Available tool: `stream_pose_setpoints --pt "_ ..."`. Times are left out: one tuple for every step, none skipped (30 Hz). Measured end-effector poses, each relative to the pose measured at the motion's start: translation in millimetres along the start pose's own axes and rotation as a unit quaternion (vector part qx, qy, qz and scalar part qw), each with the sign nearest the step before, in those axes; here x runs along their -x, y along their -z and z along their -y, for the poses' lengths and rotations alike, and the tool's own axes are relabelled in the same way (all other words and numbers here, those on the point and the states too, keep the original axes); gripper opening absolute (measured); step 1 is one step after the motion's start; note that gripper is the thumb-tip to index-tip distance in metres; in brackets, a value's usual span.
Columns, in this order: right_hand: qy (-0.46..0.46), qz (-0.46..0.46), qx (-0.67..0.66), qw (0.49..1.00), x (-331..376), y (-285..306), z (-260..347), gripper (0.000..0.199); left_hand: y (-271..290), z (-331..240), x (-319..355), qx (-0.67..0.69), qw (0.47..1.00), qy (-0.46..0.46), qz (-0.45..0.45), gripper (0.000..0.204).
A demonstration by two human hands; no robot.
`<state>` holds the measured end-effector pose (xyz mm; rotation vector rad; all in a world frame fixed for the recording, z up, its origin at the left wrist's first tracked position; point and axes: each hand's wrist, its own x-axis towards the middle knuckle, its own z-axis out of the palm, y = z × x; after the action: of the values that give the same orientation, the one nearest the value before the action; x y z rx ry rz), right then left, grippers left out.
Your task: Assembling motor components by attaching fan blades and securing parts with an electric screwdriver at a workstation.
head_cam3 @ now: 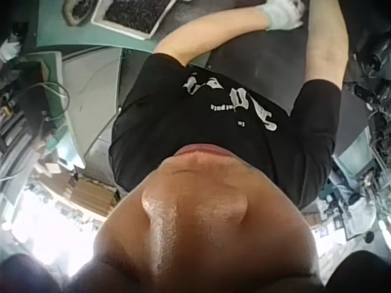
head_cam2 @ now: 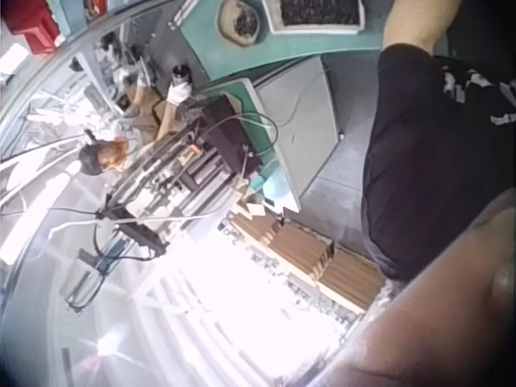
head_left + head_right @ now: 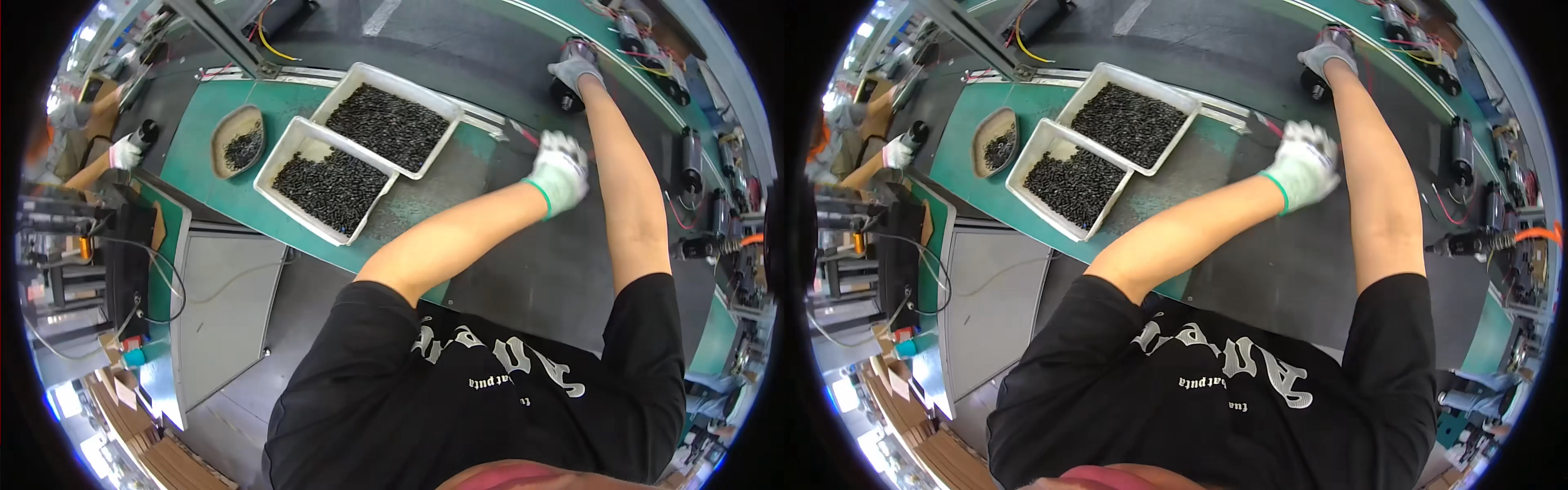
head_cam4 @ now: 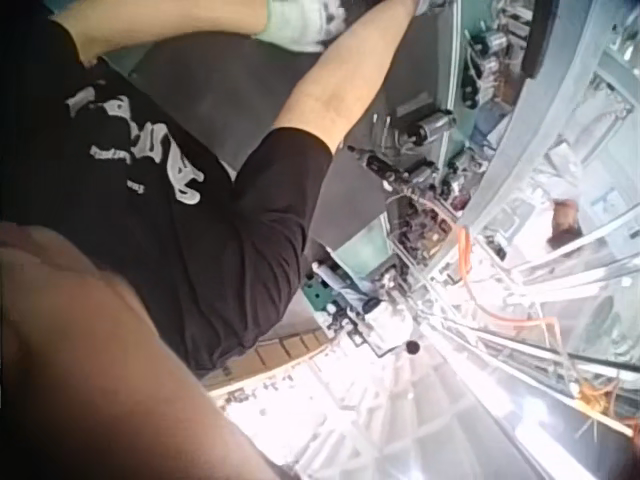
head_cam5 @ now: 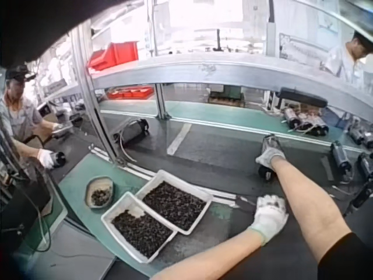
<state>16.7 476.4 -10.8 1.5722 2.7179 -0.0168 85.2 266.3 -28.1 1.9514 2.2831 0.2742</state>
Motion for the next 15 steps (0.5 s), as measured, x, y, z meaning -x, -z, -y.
stream_pose_setpoints --pt "0.003 -0.016 -0.058 0.998 3 -8 -11 0.091 17 -19 18 0.125 0.985 -0.049 0.108 0.053" --pt "-0.015 -0.013 -0.056 0.998 6 -14 -33 0.091 33 -37 41 0.244 0.939 -0.098 0.219 0.051" --pt "0.012 0.007 -0.089 0.996 25 -3 -34 0.089 33 -43 65 0.293 0.892 -0.245 0.243 0.052" --pt "0.036 0.032 -0.122 0.991 48 6 -38 0.087 27 -53 97 0.370 0.858 -0.294 0.200 0.052" --pt "0.050 0.047 -0.129 0.989 76 15 -31 0.083 45 -49 128 0.405 0.838 -0.283 0.235 0.050" --pt "0.063 0.064 -0.139 0.986 102 21 -30 0.078 58 -45 151 0.376 0.854 -0.297 0.204 0.042" --pt "0.105 0.063 -0.148 0.981 121 17 -37 0.076 66 -32 174 0.362 0.882 -0.292 0.077 0.037" --pt "0.143 0.065 -0.157 0.975 147 11 -50 0.074 74 -19 195 0.345 0.894 -0.282 -0.047 0.032" --pt "0.262 -0.008 -0.058 0.963 183 13 -49 0.064 86 1 209 0.350 0.898 -0.264 -0.029 0.032" --pt "0.356 -0.091 0.045 0.929 213 16 -53 0.056 94 30 201 0.259 0.938 -0.221 -0.067 0.026" --pt "0.227 -0.049 -0.089 0.969 238 19 -44 0.049 102 63 192 0.162 0.965 -0.178 -0.106 0.019" --pt "0.081 -0.012 -0.212 0.974 261 26 -38 0.043 114 97 185 0.009 0.986 -0.167 -0.019 0.018" --pt "0.012 0.029 -0.199 0.979 270 26 -34 0.043 125 103 171 -0.032 0.994 0.096 0.051 0.020" --pt "0.014 0.034 -0.207 0.978 276 24 -38 0.043 115 142 163 -0.065 0.980 0.185 -0.026 0.026" --pt "0.138 -0.023 -0.162 0.977 277 19 -51 0.048 109 178 151 -0.075 0.976 0.190 -0.074 0.031"
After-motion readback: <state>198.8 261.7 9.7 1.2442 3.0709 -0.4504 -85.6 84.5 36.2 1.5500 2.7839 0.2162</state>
